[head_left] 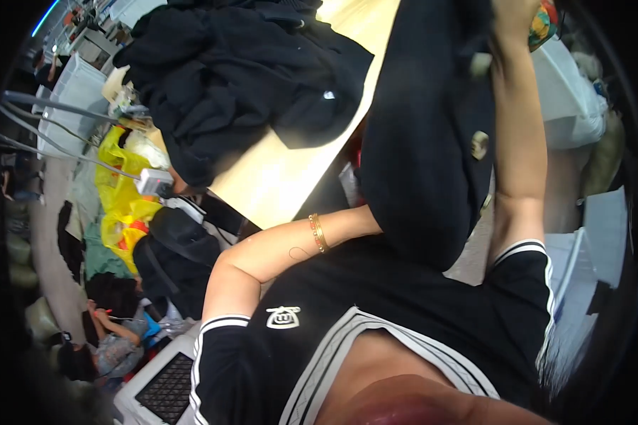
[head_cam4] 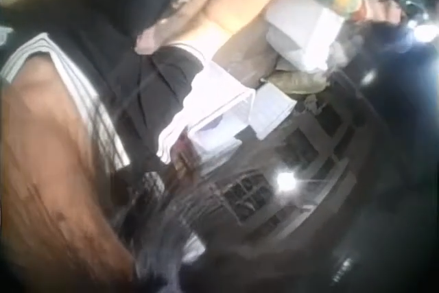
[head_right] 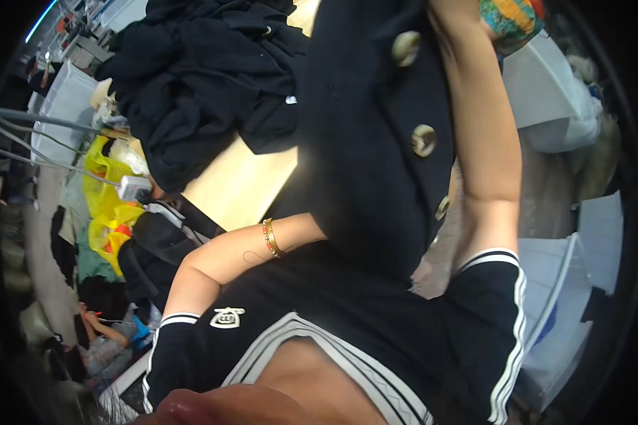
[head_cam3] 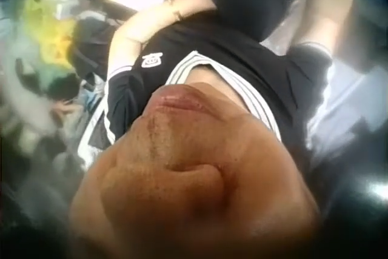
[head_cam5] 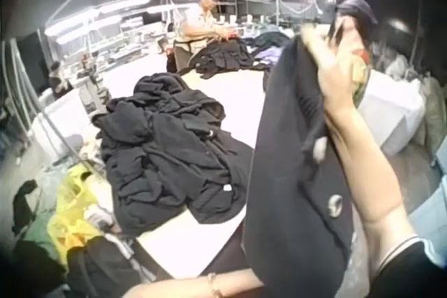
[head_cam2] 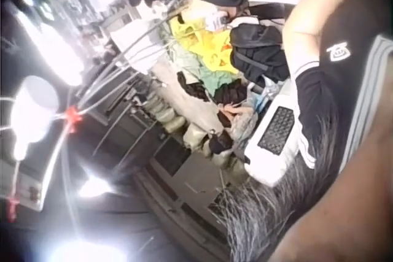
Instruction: Trimming loose threads and inspecting buttons on black jackets in a factory setting.
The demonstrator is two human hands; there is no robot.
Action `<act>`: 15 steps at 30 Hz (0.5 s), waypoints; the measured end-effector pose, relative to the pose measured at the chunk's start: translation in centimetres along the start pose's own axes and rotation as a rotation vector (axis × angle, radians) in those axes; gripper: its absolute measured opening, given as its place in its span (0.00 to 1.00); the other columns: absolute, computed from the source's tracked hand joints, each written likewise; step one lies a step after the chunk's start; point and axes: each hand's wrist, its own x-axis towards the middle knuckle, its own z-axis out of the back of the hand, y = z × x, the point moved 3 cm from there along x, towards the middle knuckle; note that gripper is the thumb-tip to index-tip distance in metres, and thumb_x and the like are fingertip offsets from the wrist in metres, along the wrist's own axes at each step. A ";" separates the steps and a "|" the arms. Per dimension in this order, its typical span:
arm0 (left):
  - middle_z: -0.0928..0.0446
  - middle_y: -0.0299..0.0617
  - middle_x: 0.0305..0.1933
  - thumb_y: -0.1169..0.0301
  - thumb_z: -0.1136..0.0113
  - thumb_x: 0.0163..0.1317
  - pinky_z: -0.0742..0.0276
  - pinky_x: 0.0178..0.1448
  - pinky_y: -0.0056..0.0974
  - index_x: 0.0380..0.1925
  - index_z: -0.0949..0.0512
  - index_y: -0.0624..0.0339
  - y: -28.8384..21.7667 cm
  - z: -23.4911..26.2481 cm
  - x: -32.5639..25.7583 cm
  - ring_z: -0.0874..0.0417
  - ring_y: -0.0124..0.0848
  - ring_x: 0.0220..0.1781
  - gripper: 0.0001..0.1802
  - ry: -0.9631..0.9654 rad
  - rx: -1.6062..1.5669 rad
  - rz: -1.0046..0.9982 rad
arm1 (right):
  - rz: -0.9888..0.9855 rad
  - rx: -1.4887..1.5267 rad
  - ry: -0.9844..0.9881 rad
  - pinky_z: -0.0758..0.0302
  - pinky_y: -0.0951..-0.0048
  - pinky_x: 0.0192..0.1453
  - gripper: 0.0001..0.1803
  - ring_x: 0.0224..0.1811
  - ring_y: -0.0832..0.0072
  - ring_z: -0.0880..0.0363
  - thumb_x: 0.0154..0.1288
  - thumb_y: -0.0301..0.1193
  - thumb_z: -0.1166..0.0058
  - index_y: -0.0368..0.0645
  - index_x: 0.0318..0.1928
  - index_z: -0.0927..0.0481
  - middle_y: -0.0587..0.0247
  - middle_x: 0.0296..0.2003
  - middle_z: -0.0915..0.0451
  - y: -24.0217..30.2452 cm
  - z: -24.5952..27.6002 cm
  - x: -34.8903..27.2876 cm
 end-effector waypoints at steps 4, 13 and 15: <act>0.36 0.51 0.67 0.62 0.33 0.54 0.37 0.69 0.40 0.65 0.39 0.68 -1.0 3.4 -0.6 0.35 0.38 0.69 0.41 -0.160 -0.251 0.234 | -0.439 -0.131 0.419 0.37 0.83 0.37 0.07 0.33 0.88 0.35 0.66 0.30 0.44 0.40 0.34 0.24 0.75 0.30 0.30 -7.1 7.2 -13.0; 0.18 0.45 0.43 0.68 0.41 0.52 0.21 0.52 0.36 0.41 0.21 0.64 -20.5 7.5 8.6 0.17 0.34 0.44 0.17 -0.346 0.074 0.044 | -1.004 0.049 0.277 0.40 0.85 0.33 0.04 0.29 0.92 0.39 0.66 0.26 0.43 0.41 0.34 0.23 0.81 0.25 0.34 -4.8 15.7 -21.7; 0.19 0.50 0.45 0.59 0.37 0.52 0.18 0.47 0.41 0.46 0.23 0.66 -27.8 8.6 12.6 0.16 0.40 0.45 0.25 -0.436 0.213 -0.034 | -1.006 0.059 0.141 0.47 0.85 0.25 0.08 0.22 0.94 0.43 0.68 0.31 0.45 0.42 0.44 0.19 0.83 0.21 0.35 -5.1 16.0 -20.8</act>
